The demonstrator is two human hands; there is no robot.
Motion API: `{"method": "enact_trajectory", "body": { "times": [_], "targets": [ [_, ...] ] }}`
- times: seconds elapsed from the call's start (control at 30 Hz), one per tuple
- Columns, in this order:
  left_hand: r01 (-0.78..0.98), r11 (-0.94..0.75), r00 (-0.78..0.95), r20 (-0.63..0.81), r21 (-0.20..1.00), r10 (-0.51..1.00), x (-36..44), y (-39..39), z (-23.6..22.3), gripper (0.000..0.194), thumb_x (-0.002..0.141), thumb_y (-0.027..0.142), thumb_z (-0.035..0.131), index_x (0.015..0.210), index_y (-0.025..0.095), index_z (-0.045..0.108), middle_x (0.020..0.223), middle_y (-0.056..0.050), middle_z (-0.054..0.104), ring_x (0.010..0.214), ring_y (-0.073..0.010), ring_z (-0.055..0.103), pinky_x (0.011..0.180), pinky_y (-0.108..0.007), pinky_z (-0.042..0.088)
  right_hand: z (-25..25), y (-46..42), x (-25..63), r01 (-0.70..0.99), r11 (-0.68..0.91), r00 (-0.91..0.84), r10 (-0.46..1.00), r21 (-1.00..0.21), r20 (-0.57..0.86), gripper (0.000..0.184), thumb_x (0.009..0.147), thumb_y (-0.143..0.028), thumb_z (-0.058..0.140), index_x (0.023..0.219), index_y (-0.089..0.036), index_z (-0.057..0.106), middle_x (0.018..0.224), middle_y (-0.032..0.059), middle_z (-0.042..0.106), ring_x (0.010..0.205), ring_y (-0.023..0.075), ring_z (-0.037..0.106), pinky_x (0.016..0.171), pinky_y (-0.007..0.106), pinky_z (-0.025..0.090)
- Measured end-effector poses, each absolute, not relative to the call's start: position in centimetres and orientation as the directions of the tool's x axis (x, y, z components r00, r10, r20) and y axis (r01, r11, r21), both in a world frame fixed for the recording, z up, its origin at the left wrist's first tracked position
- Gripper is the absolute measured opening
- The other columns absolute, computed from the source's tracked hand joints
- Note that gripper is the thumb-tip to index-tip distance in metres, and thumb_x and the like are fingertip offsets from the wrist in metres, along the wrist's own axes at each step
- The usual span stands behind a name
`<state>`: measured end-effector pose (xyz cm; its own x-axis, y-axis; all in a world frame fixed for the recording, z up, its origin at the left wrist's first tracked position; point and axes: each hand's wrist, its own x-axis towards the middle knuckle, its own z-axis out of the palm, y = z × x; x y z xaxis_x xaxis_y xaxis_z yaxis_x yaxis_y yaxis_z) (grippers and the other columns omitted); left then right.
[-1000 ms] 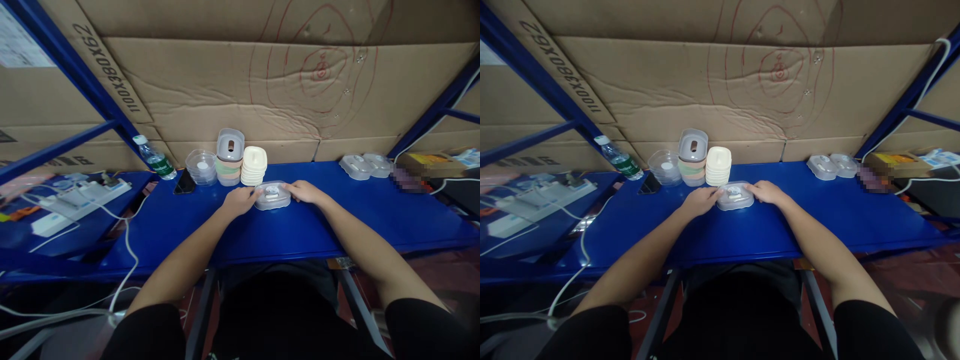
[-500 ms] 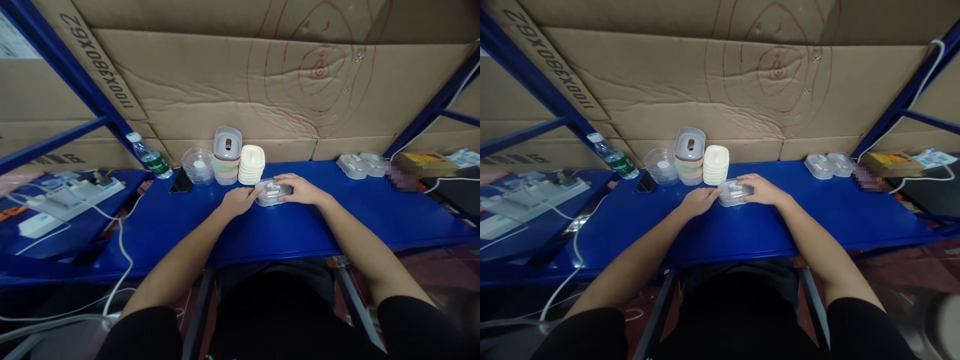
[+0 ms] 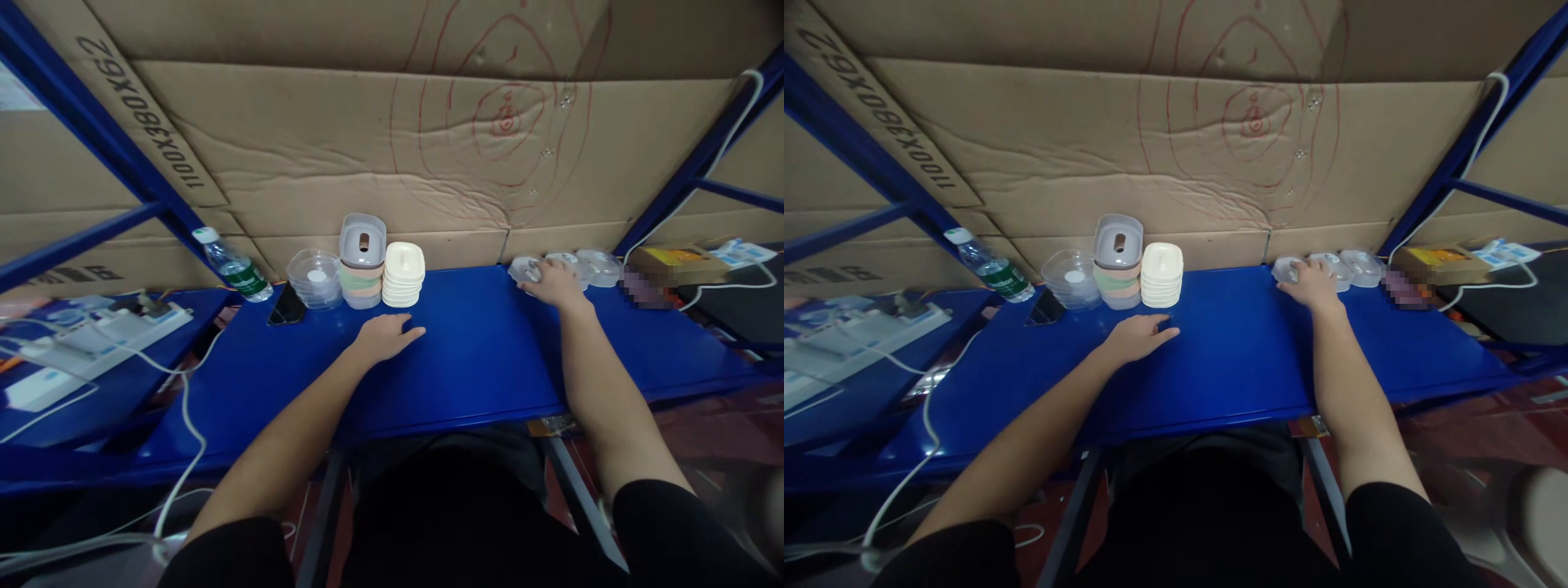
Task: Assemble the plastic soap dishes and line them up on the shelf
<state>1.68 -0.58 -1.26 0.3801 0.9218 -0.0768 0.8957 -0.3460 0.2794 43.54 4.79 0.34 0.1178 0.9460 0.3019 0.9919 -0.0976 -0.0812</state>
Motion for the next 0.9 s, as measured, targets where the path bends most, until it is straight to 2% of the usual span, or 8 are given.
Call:
{"method": "enact_trajectory", "body": {
  "times": [0.07, 0.13, 0.27, 0.37, 0.57, 0.9],
  "targets": [
    [0.897, -0.351, 0.384, -0.080, 0.269, 0.920, 1.7, -0.6, -1.2, 0.080, 0.095, 0.077, 0.039, 0.144, 0.019, 0.062, 0.128, -0.014, 0.074, 0.120, -0.0345, 0.068, 0.098, -0.043, 0.051, 0.6, 4.5, 42.7, 0.986, -0.135, 0.162, 0.913, -0.098, 0.374, 0.072, 0.088, -0.063, 0.062, 0.143, -0.017, 0.062, 0.153, 0.0218, 0.054, 0.139, 0.0459, 0.048, 0.111, 0.062, 0.040],
    [0.899, -0.354, 0.386, -0.085, 0.258, 0.918, 1.7, -0.7, -1.0, 0.078, 0.095, 0.076, 0.040, 0.144, 0.019, 0.062, 0.128, -0.014, 0.074, 0.120, -0.0346, 0.068, 0.097, -0.043, 0.052, 0.6, 4.5, 41.8, 0.987, -0.115, 0.148, 0.911, -0.109, 0.385, 0.068, 0.090, -0.064, 0.058, 0.143, -0.020, 0.062, 0.153, 0.0182, 0.055, 0.138, 0.0430, 0.049, 0.113, 0.060, 0.038],
    [0.897, -0.366, 0.396, -0.084, 0.248, 0.914, 1.7, -0.8, -0.9, 0.076, 0.095, 0.075, 0.040, 0.144, 0.020, 0.061, 0.128, -0.013, 0.074, 0.119, -0.0335, 0.068, 0.096, -0.041, 0.052, 0.0, 4.8, 41.0, 0.991, -0.108, 0.127, 0.954, -0.083, 0.272, 0.066, 0.090, -0.065, 0.057, 0.140, -0.022, 0.064, 0.155, 0.0168, 0.053, 0.141, 0.0440, 0.045, 0.115, 0.065, 0.030],
    [0.893, -0.377, 0.407, -0.081, 0.244, 0.910, 1.7, -0.7, -1.1, 0.074, 0.095, 0.074, 0.041, 0.142, 0.020, 0.062, 0.126, -0.013, 0.074, 0.119, -0.0333, 0.068, 0.094, -0.041, 0.052, -0.6, 5.0, 41.2, 0.991, -0.108, 0.123, 0.963, -0.076, 0.241, 0.064, 0.090, -0.065, 0.059, 0.139, -0.023, 0.064, 0.157, 0.0168, 0.050, 0.145, 0.0452, 0.040, 0.116, 0.068, 0.027],
    [0.884, -0.381, 0.412, -0.067, 0.270, 0.909, 1.7, -0.7, -1.2, 0.074, 0.095, 0.073, 0.044, 0.142, 0.019, 0.063, 0.124, -0.014, 0.075, 0.119, -0.0344, 0.068, 0.096, -0.042, 0.051, -1.1, 5.3, 41.3, 0.991, -0.105, 0.124, 0.960, -0.087, 0.252, 0.069, 0.089, -0.067, 0.059, 0.140, -0.020, 0.065, 0.159, 0.0196, 0.047, 0.145, 0.0466, 0.040, 0.117, 0.065, 0.029],
    [0.879, -0.379, 0.415, -0.073, 0.291, 0.907, 1.7, -0.9, -1.0, 0.073, 0.095, 0.070, 0.047, 0.143, 0.018, 0.062, 0.122, -0.013, 0.076, 0.120, -0.0330, 0.068, 0.097, -0.041, 0.051, -1.2, 5.5, 41.2, 0.989, -0.112, 0.133, 0.965, -0.101, 0.228, 0.073, 0.090, -0.067, 0.058, 0.144, -0.019, 0.063, 0.162, 0.0201, 0.043, 0.148, 0.0467, 0.036, 0.119, 0.065, 0.027]
  ]
}}
